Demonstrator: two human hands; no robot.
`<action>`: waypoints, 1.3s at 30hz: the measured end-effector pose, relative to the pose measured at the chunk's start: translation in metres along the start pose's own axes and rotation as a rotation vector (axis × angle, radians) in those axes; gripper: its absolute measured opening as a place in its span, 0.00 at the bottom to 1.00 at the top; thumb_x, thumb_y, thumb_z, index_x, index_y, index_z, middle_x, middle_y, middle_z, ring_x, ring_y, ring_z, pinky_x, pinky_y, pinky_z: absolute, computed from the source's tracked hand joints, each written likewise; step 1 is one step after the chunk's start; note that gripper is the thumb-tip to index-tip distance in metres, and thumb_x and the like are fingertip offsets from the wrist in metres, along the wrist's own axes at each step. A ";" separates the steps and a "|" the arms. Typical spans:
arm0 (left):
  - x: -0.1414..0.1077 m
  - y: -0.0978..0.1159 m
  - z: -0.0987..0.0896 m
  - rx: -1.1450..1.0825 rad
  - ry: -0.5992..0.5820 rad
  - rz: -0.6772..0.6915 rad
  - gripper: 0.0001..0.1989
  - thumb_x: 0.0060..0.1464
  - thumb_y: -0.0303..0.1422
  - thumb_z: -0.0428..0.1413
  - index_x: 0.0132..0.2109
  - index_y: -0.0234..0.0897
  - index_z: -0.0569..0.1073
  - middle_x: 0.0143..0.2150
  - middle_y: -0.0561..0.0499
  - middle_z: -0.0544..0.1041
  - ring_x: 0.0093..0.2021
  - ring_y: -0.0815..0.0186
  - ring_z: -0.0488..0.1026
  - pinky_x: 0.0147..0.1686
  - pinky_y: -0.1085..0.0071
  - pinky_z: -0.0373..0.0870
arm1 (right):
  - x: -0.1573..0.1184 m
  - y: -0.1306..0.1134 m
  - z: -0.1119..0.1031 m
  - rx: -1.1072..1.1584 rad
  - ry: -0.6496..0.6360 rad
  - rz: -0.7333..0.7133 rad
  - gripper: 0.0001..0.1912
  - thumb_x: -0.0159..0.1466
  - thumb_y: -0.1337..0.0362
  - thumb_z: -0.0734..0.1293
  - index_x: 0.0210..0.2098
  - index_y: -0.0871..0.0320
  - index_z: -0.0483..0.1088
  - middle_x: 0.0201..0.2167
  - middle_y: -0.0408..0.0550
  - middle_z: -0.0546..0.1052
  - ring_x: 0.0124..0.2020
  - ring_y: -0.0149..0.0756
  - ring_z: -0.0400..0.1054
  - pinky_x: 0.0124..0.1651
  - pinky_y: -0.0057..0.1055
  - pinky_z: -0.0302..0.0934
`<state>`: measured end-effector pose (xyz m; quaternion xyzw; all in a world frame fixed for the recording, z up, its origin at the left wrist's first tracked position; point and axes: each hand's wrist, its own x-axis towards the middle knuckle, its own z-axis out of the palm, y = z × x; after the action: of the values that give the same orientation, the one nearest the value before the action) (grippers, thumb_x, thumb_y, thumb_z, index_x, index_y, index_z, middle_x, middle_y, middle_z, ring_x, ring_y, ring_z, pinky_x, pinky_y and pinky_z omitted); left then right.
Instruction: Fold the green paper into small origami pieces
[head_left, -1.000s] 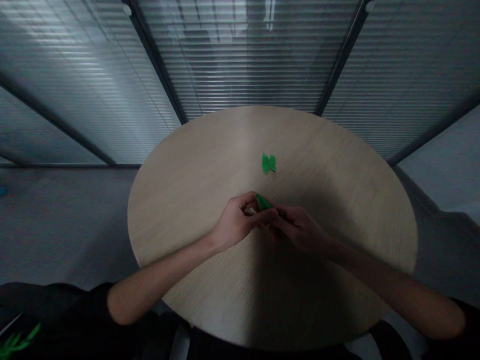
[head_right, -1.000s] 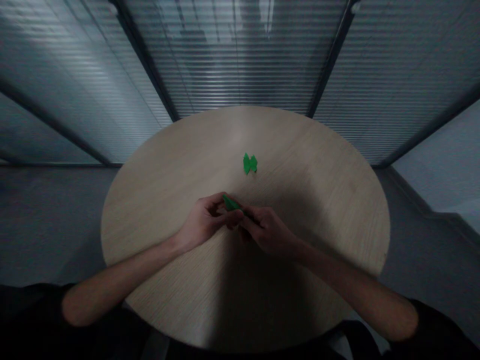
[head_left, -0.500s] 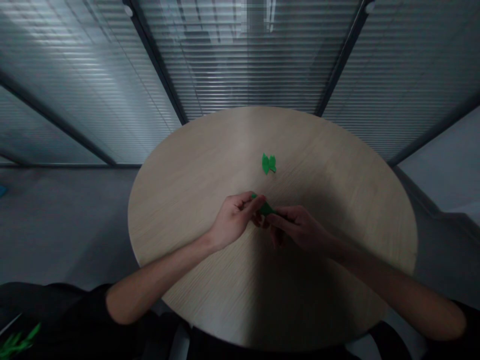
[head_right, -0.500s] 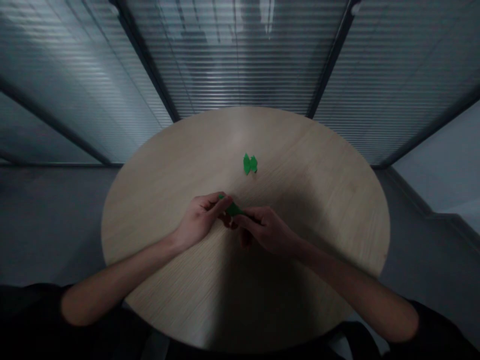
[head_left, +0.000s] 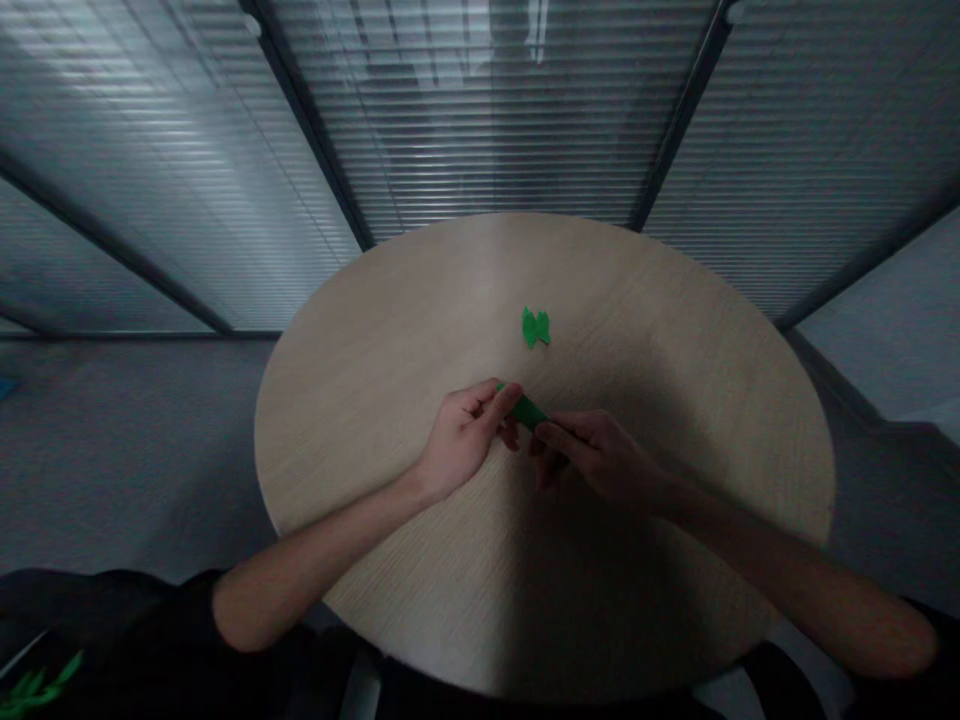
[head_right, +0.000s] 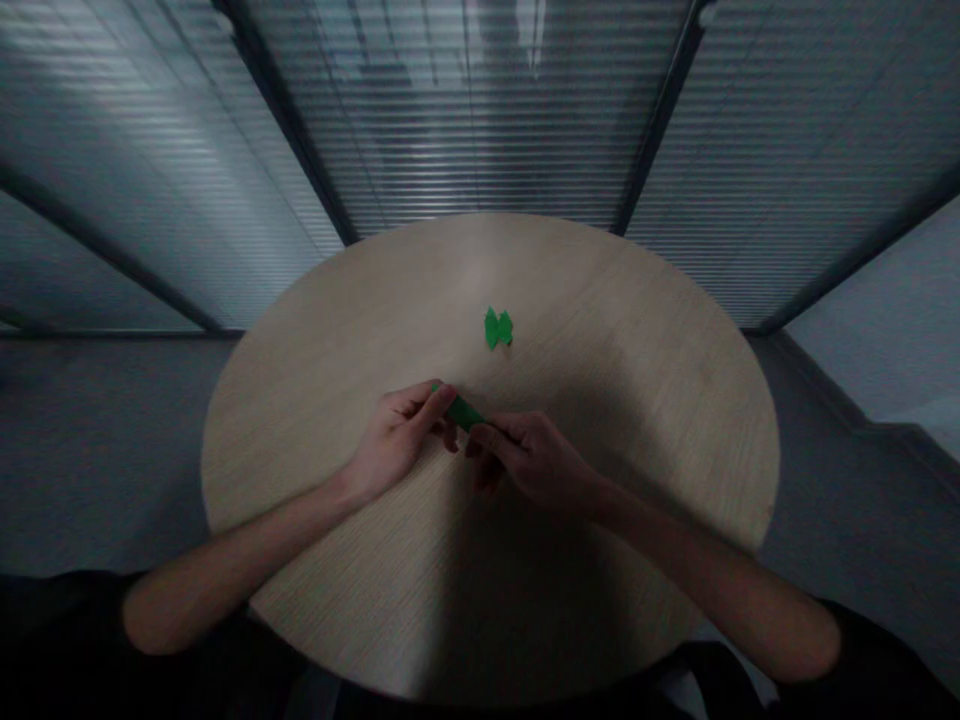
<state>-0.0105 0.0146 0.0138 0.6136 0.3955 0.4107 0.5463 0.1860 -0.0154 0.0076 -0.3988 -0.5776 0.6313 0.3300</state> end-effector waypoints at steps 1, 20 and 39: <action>0.000 0.000 0.000 0.002 0.001 0.000 0.21 0.66 0.45 0.56 0.31 0.33 0.75 0.23 0.52 0.74 0.23 0.71 0.73 0.26 0.75 0.70 | 0.000 0.001 0.000 0.000 -0.005 -0.005 0.24 0.69 0.43 0.67 0.34 0.60 0.73 0.24 0.45 0.78 0.24 0.32 0.75 0.29 0.27 0.70; 0.001 0.006 0.001 -0.104 -0.009 0.002 0.13 0.59 0.39 0.62 0.33 0.32 0.77 0.27 0.50 0.78 0.24 0.71 0.75 0.25 0.76 0.76 | 0.000 -0.004 -0.001 -0.226 0.067 -0.138 0.18 0.72 0.51 0.65 0.35 0.59 0.74 0.28 0.46 0.78 0.29 0.32 0.74 0.33 0.28 0.67; 0.000 0.009 0.001 -0.115 -0.036 -0.079 0.10 0.57 0.36 0.64 0.33 0.32 0.80 0.27 0.50 0.79 0.27 0.69 0.77 0.30 0.74 0.78 | -0.001 -0.003 -0.001 -0.302 0.150 -0.193 0.19 0.72 0.56 0.64 0.28 0.58 0.73 0.21 0.43 0.76 0.23 0.28 0.69 0.29 0.26 0.61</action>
<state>-0.0094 0.0140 0.0225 0.5722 0.3852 0.3998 0.6036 0.1870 -0.0154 0.0105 -0.4325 -0.6751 0.4714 0.3674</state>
